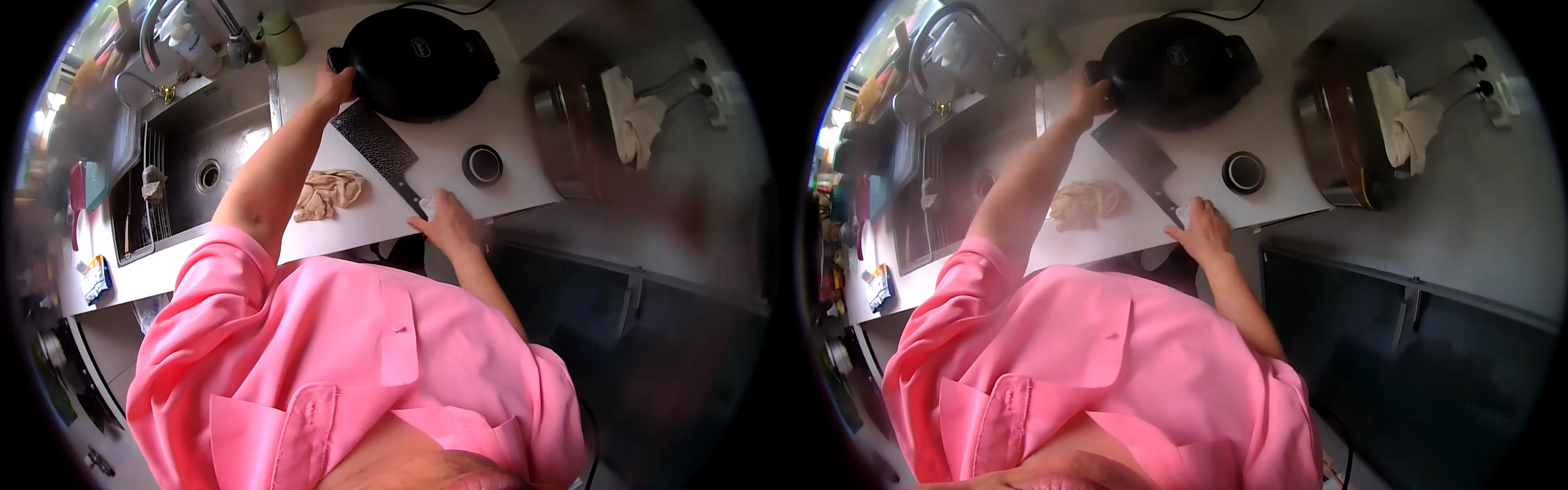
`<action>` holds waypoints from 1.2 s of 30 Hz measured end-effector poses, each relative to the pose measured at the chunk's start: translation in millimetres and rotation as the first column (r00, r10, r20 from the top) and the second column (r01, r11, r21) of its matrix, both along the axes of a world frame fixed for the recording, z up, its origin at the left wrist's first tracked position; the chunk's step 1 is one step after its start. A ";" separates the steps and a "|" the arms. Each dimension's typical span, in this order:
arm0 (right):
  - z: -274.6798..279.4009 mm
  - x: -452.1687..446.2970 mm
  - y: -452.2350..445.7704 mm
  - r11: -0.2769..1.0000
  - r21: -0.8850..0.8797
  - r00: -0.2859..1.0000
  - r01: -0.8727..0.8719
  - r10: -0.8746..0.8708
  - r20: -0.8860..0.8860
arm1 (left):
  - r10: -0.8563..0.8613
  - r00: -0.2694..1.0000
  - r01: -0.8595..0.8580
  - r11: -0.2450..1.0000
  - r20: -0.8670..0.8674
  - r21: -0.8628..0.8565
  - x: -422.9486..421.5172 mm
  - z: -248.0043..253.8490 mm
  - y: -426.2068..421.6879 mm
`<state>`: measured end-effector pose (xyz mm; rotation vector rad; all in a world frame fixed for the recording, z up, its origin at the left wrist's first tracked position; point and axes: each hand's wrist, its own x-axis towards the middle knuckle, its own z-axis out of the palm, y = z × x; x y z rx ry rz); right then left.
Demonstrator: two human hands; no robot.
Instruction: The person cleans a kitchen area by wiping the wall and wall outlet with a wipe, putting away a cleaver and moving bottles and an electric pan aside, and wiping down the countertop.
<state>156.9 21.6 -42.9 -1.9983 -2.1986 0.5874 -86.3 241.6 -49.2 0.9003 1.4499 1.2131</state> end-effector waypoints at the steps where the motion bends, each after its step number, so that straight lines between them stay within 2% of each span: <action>1: -4.6 -3.6 -4.1 1.000 0.013 1.000 0.011 -0.011 0.000 | 0.007 1.000 -0.006 1.000 -0.011 0.020 5.7 2.2 -11.8; 4: -15.9 -9.5 -6.8 0.999 0.013 0.998 -0.037 0.038 -0.057 | 0.059 0.997 -0.051 0.988 -0.051 0.143 24.0 -17.5 -29.3; 5: -20.5 -10.7 -8.4 0.995 0.065 0.995 -0.071 0.075 -0.061 | 0.147 0.967 -0.097 0.967 -0.206 0.236 35.2 -19.8 -40.6; 6: -22.1 -12.7 -9.4 0.988 0.114 0.991 -0.108 0.116 -0.061 | 0.091 0.974 -0.052 0.980 -0.205 0.192 41.5 -32.3 -41.8; 7: -19.8 -15.3 -10.4 0.984 0.132 0.990 -0.116 0.126 -0.070 | 0.119 0.967 -0.108 0.992 -0.225 0.058 59.1 -8.9 -65.1; 8: -21.0 -18.9 -11.5 0.982 0.141 0.988 -0.127 0.137 -0.066 | -0.006 0.980 0.019 0.998 -0.198 0.063 63.6 -32.2 -64.3; 9: -24.1 -23.6 -12.7 0.981 0.130 0.985 -0.146 0.157 -0.078 | 0.027 0.972 -0.010 0.997 -0.234 0.072 79.9 3.7 -93.2; 10: -26.4 -29.9 -14.7 0.979 0.118 0.980 -0.166 0.177 -0.091 | 0.084 0.972 -0.071 0.995 -0.221 0.063 98.1 -8.5 -98.4; 11: -27.3 -38.8 -15.9 0.981 0.108 0.983 -0.163 0.171 -0.071 | 0.029 0.997 -0.026 0.999 -0.078 0.038 107.9 -7.8 -108.2; 12: -33.3 -46.7 -16.3 0.984 0.071 0.983 -0.160 0.166 -0.083 | -0.024 0.993 0.020 0.999 -0.117 -0.032 118.0 0.4 -118.9; 14: -29.4 -59.6 -16.4 0.974 0.046 0.974 -0.222 0.224 -0.043 | -0.035 0.996 0.029 0.997 -0.081 -0.071 143.3 -2.0 -129.3; 15: -43.6 -65.6 -14.8 0.966 0.129 0.973 -0.224 0.229 -0.028 | -0.020 0.999 0.017 0.996 -0.036 -0.090 158.3 -7.9 -133.2; 16: -59.5 -71.2 -7.1 0.914 0.255 0.948 -0.316 0.314 0.046 | -0.010 1.000 0.010 0.994 0.004 -0.112 169.5 -11.8 -136.4; 18: -39.4 -77.0 -2.5 0.903 0.141 0.913 -0.406 0.394 0.106 | -0.035 0.999 0.034 0.987 -0.004 -0.159 173.4 14.4 -148.9; 19: -40.0 -80.0 2.9 0.898 0.144 0.908 -0.416 0.403 0.109 | -0.024 1.000 0.023 0.988 -0.003 -0.154 165.7 19.5 -150.3; 20: -42.9 -83.1 8.4 0.908 0.028 0.897 -0.419 0.409 0.169 | -0.271 0.962 0.261 0.950 -0.036 -0.175 152.3 21.4 -152.6; 21: -47.8 -84.9 10.7 0.908 -0.092 0.879 -0.409 0.419 0.227 | -0.502 0.863 0.481 0.852 -0.061 -0.205 137.4 24.1 -158.6; 22: -64.2 -84.2 12.4 0.904 -0.095 0.875 -0.416 0.427 0.229 | -0.542 0.828 0.520 0.838 -0.144 -0.167 118.3 41.4 -172.1; 23: -84.8 -83.9 16.1 0.944 0.084 0.941 -0.320 0.306 0.145 | -0.579 0.782 0.564 0.815 -0.232 -0.131 96.4 55.5 -182.8; 24: -96.6 -84.6 18.1 0.950 0.247 0.982 -0.190 0.187 0.035 | -0.493 0.812 0.521 0.854 -0.311 0.005 78.4 44.6 -184.8; 25: -55.0 -88.0 11.9 0.949 0.301 0.928 -0.098 0.196 -0.317 | -0.406 0.836 0.483 0.864 -0.370 0.141 61.7 32.4 -189.2; 26: -52.7 -91.4 22.3 0.983 0.125 0.948 -0.132 0.162 -0.274 | -0.328 0.860 0.434 0.874 -0.391 0.220 41.5 37.7 -192.3; 28: -50.9 -99.1 30.8 0.988 0.136 0.955 -0.069 0.105 -0.277 | -0.266 0.858 0.368 0.915 -0.439 0.164 13.3 36.8 -192.0; 30: 4.4 -101.3 33.0 0.996 -0.081 0.954 -0.023 -0.002 -0.301 | -0.273 0.912 0.319 0.941 -0.306 0.110 -1.4 36.7 -203.2; 31: -4.0 -99.2 32.2 0.999 -0.015 0.944 0.045 -0.047 -0.328 | -0.291 0.911 0.333 0.937 -0.292 0.106 -4.3 35.0 -207.1; 33: -12.8 -83.4 27.8 0.996 0.051 0.936 0.069 -0.047 -0.348 | -0.319 0.718 0.545 0.811 -0.618 0.214 -7.8 15.5 -203.9; 34: -12.8 -74.2 23.6 0.991 0.113 0.929 0.071 -0.024 -0.370 | -0.232 0.492 0.715 0.658 -0.839 0.237 -7.6 -4.6 -201.0; 35: -9.2 -63.2 18.4 0.985 0.147 0.922 0.087 -0.024 -0.385 | -0.275 0.513 0.729 0.639 -0.813 0.245 1.4 25.8 -211.7; 36: -9.1 -49.9 14.7 0.981 0.163 0.942 0.103 -0.044 -0.332 | -0.313 0.335 0.812 0.574 -0.889 0.104 6.4 43.7 -214.4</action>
